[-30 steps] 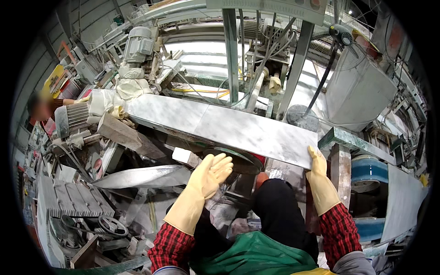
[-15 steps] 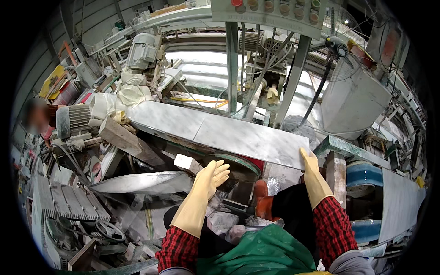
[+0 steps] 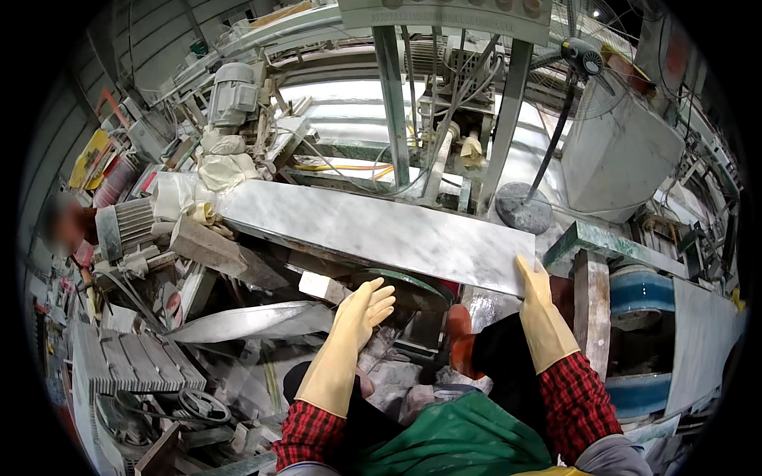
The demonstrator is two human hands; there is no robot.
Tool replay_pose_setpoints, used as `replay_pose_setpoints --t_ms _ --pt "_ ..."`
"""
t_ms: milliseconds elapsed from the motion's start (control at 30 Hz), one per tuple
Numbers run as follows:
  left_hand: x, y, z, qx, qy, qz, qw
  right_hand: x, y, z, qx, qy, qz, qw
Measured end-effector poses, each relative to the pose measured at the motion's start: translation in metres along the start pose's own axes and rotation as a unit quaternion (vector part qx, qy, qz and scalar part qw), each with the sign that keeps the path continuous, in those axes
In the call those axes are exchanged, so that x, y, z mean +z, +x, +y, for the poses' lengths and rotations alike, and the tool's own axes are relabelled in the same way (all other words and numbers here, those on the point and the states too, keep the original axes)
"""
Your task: The person repeatedly picks up rectangular ceramic tiles and presses them against a rotating red polishing wheel to smooth the edges. They handle the tiles one at a time, flipping them to treat different sides, and place them back on a nearby surface after each pass.
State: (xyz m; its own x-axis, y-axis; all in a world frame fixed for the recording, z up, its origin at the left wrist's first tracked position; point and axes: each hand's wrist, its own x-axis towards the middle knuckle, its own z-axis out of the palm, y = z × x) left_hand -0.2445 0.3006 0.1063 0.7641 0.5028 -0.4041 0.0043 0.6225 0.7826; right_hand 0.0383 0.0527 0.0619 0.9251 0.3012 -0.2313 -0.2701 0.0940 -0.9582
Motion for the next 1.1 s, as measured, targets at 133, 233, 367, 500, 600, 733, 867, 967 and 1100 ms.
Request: replay_pose_setpoints --t_ms 133,233,367,500,600,733,867,967,1100 --pt "0.0 0.007 -0.005 -0.004 -0.004 -0.004 1.0 0.002 0.0 -0.002 -0.008 0.002 0.003 1.0" --pt "-0.004 0.001 -0.005 0.012 -0.011 -0.016 1.0 0.006 -0.002 -0.001 0.001 0.031 0.003 1.0" --pt "0.0 -0.003 -0.001 -0.002 -0.018 0.018 1.0 0.001 0.008 0.011 -0.025 0.029 -0.008 0.999" --pt "-0.01 0.0 -0.007 -0.003 -0.023 -0.016 1.0 0.006 0.005 0.003 0.005 0.06 -0.003 0.998" --pt "-0.01 0.002 -0.008 -0.014 0.002 0.013 1.0 0.011 0.004 -0.002 0.03 0.031 0.007 0.999" --pt "-0.027 0.009 -0.02 -0.033 -0.027 0.004 0.999 0.021 -0.003 -0.006 0.086 -0.072 0.086 0.99" --pt "-0.015 0.01 -0.022 -0.031 0.011 0.013 0.999 0.023 -0.008 -0.005 0.137 0.059 0.069 0.986" --pt "-0.025 0.017 -0.034 0.004 -0.011 -0.037 0.999 -0.001 0.018 0.017 0.116 0.126 0.014 0.985" --pt "-0.028 0.015 -0.035 0.009 0.008 -0.053 0.999 -0.001 0.025 0.019 0.122 0.076 0.052 0.988"
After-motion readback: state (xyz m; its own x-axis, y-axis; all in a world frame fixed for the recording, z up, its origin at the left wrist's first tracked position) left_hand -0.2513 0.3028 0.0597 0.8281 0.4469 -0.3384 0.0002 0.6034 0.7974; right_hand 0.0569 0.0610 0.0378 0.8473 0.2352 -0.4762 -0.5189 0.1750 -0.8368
